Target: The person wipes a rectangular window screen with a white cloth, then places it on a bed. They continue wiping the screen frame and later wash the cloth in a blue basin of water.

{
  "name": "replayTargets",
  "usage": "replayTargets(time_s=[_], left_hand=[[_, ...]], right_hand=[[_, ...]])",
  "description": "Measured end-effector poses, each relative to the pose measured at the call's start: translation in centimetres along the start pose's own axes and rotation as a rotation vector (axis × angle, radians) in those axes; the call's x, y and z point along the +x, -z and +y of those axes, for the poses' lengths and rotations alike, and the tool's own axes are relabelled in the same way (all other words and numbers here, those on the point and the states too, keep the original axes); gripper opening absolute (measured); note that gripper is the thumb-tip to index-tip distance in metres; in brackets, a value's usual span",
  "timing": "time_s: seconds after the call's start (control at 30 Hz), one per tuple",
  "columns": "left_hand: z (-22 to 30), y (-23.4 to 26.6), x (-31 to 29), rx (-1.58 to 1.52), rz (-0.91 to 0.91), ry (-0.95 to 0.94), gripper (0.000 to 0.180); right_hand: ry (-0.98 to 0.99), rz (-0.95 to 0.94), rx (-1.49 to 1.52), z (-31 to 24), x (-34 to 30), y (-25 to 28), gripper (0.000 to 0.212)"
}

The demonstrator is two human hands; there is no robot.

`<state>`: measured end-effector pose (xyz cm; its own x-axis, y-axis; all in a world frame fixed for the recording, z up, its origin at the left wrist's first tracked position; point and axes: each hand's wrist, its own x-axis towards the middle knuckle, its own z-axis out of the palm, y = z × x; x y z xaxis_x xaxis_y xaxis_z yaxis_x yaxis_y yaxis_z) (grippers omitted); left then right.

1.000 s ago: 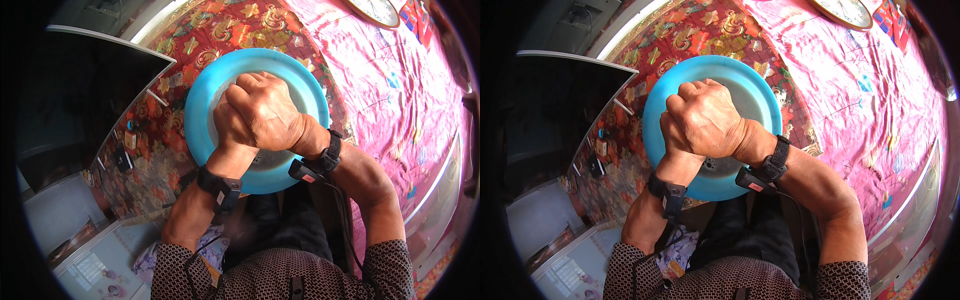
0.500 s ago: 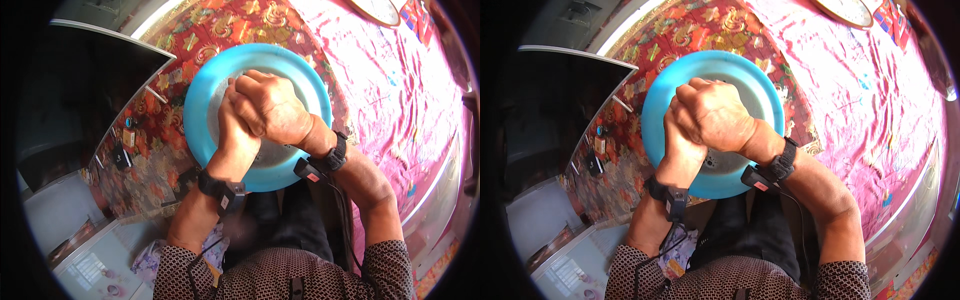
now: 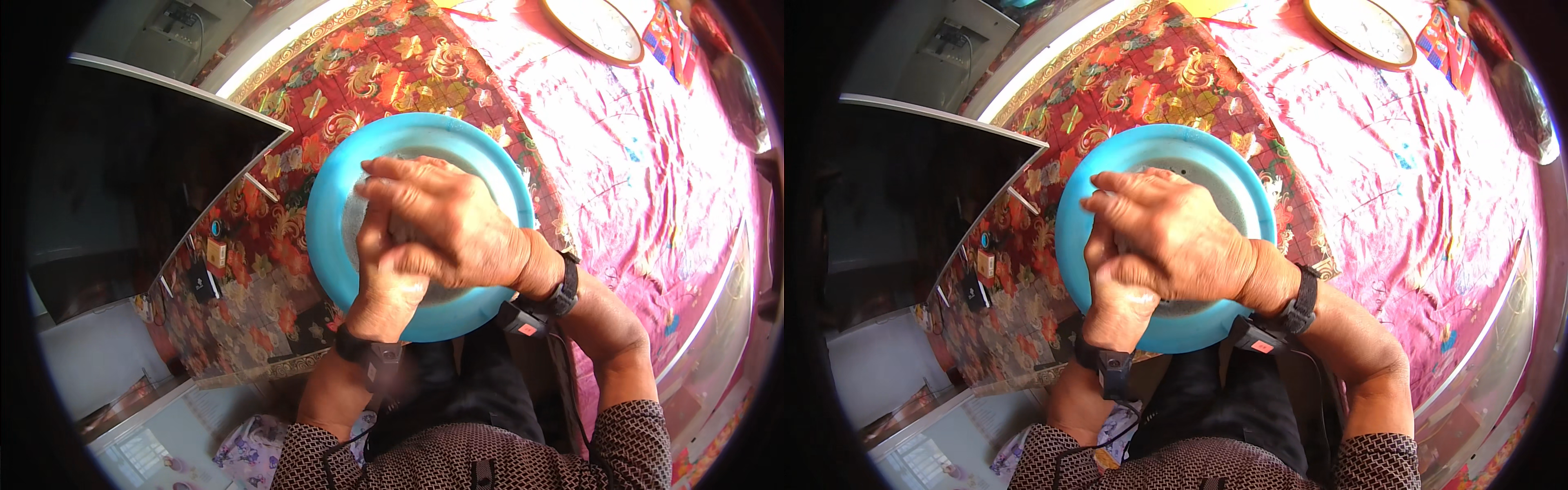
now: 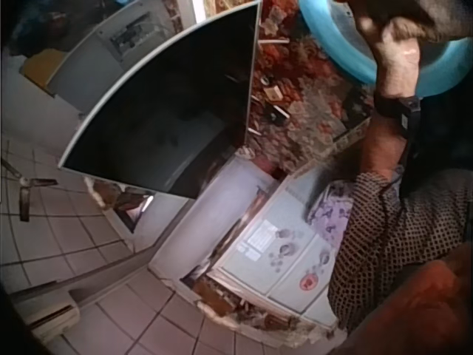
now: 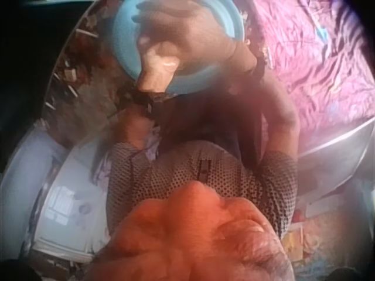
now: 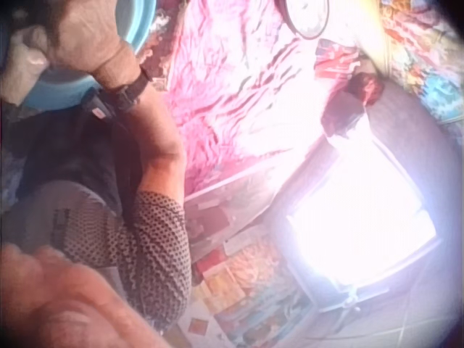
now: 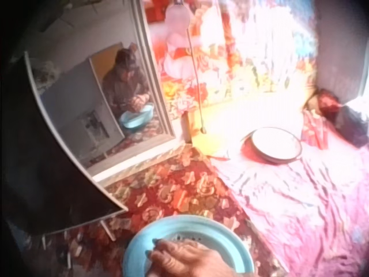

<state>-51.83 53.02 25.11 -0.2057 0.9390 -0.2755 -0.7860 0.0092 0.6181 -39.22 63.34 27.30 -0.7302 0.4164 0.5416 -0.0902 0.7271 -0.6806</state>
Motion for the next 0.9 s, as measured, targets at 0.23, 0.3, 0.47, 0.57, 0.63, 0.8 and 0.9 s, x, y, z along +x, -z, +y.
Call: replayTargets(time_s=[0.23, 0.3, 0.47, 0.57, 0.63, 0.8, 0.9], left_hand=[[2.1, 0.5, -1.7, -0.249, 0.113, 0.233, 0.074], [1.6, 0.8, -1.5, -0.328, 0.044, 0.310, 0.073], [-0.3, 1.0, 0.2, -0.414, -0.013, 0.294, 0.066], [-0.4, 0.8, 0.6, -0.332, 0.055, 0.254, 0.061], [-0.4, 0.8, 0.7, -0.284, 0.061, 0.225, 0.062], [0.1, 1.1, 0.6, -0.346, -0.017, 0.218, 0.063], [0.0, 1.1, 1.0, -0.337, 0.093, 0.275, 0.059]], right_hand=[[0.313, -0.091, -0.255, -0.1, -1.2, -0.6, 0.059], [0.315, -0.095, -0.190, 0.1, -1.5, -0.6, 0.057], [0.285, 0.003, -0.235, 0.4, -1.6, -1.8, 0.034], [0.247, 0.083, -0.201, 0.7, -1.2, -2.6, 0.032], [0.226, 0.110, -0.207, 0.6, -0.9, -3.0, 0.033], [0.160, 0.083, -0.239, 0.0, -0.2, -3.0, 0.029], [0.142, 0.104, -0.284, -0.2, 0.2, -2.7, 0.028]])
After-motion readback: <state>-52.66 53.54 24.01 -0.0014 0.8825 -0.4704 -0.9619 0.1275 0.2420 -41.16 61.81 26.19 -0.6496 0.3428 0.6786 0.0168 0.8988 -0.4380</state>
